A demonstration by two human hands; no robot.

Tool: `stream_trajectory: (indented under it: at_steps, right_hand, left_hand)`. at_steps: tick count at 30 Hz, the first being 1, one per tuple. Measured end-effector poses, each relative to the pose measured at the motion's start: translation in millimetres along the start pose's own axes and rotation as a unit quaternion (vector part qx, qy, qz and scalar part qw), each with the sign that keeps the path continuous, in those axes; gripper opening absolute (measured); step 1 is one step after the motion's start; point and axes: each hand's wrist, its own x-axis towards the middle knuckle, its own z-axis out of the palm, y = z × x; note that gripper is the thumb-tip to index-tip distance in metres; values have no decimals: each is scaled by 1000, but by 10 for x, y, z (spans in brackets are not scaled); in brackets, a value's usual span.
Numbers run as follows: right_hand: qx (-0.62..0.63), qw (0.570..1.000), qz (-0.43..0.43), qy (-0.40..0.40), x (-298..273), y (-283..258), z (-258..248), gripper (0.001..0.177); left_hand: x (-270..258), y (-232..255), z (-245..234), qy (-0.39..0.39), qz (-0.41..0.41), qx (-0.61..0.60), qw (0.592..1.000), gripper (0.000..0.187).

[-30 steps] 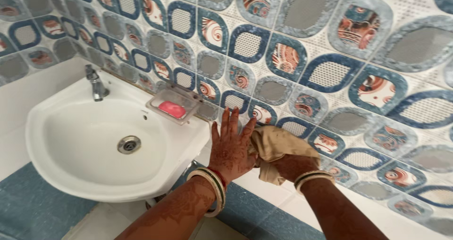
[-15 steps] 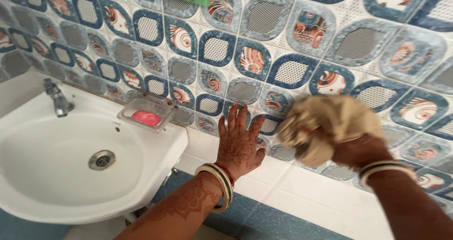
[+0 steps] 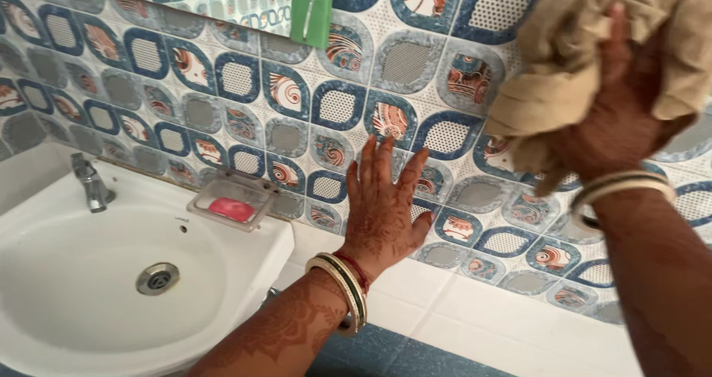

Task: The person cleans a bathroom sink and the surrounding wall area using a cloth, wiping the basin, faucet, pipes underneath, and decorative tiles.

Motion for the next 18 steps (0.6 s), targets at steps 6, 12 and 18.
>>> stream_trajectory:
  at_steps: [6, 12, 18]
  right_hand:
    - [89, 994, 15, -59, -99, -656, 347, 116]
    - [194, 962, -58, -182, -611, -1357, 360, 92]
    - [292, 902, -93, -304, -903, -1767, 266, 69]
  left_hand:
    - [-60, -182, -223, 63, -13, -1, 998, 95]
    - [-236, -333, -318, 26, -65, 37, 997, 90]
    - [-409, -423, -338, -39, -102, 47, 993, 90]
